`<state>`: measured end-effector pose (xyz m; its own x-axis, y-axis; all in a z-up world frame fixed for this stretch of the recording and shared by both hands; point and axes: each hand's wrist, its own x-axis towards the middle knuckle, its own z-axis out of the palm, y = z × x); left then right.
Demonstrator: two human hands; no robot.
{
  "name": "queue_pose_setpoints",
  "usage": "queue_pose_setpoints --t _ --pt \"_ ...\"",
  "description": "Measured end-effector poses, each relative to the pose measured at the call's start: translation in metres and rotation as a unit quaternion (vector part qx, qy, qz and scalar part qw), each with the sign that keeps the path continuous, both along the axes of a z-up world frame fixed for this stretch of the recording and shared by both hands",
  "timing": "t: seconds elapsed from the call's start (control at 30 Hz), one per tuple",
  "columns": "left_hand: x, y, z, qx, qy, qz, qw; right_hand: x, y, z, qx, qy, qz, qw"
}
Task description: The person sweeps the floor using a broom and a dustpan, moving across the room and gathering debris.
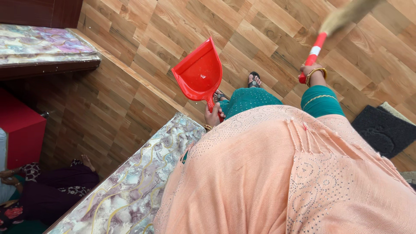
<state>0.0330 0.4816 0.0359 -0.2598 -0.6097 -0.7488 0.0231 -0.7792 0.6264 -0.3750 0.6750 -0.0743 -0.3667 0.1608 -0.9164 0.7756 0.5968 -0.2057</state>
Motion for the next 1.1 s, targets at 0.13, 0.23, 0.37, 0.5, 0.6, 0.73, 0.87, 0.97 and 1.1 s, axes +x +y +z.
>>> queue_pose_setpoints --t 0.13,0.23,0.37,0.5,0.6,0.73,0.87,0.97,1.1 --pt "0.007 -0.002 0.005 0.0 -0.017 0.012 1.0 0.012 -0.006 0.03 -0.039 0.077 0.26 0.962" --pt "0.004 -0.016 0.004 -0.004 -0.012 0.008 1.0 0.015 -0.002 0.042 -0.08 0.075 0.254 0.961" --pt "0.006 -0.03 0.004 -0.023 0.009 0.006 1.0 0.042 0.017 0.059 -0.138 0.073 0.207 0.966" --pt "0.014 -0.05 -0.002 -0.019 0.032 0.012 0.999 0.097 0.038 0.063 -0.064 0.042 0.101 0.992" --pt "0.028 -0.063 -0.009 -0.006 0.041 0.021 0.999 0.134 0.037 0.052 -0.015 0.031 0.055 0.998" --pt "0.044 -0.072 -0.013 -0.006 0.04 0.03 0.999 0.161 -0.012 0.032 -0.019 -0.055 -0.181 0.982" --pt "0.052 -0.088 -0.011 0.008 0.054 0.038 0.998 0.191 -0.097 0.037 -0.154 -0.137 -0.07 0.976" --pt "0.065 -0.097 -0.009 0.013 0.065 0.048 0.997 0.217 -0.158 0.035 -0.208 -0.15 0.005 0.967" --pt "0.079 -0.109 -0.013 0.01 0.07 0.042 0.997 0.202 -0.175 0.04 -0.269 -0.12 0.037 0.955"
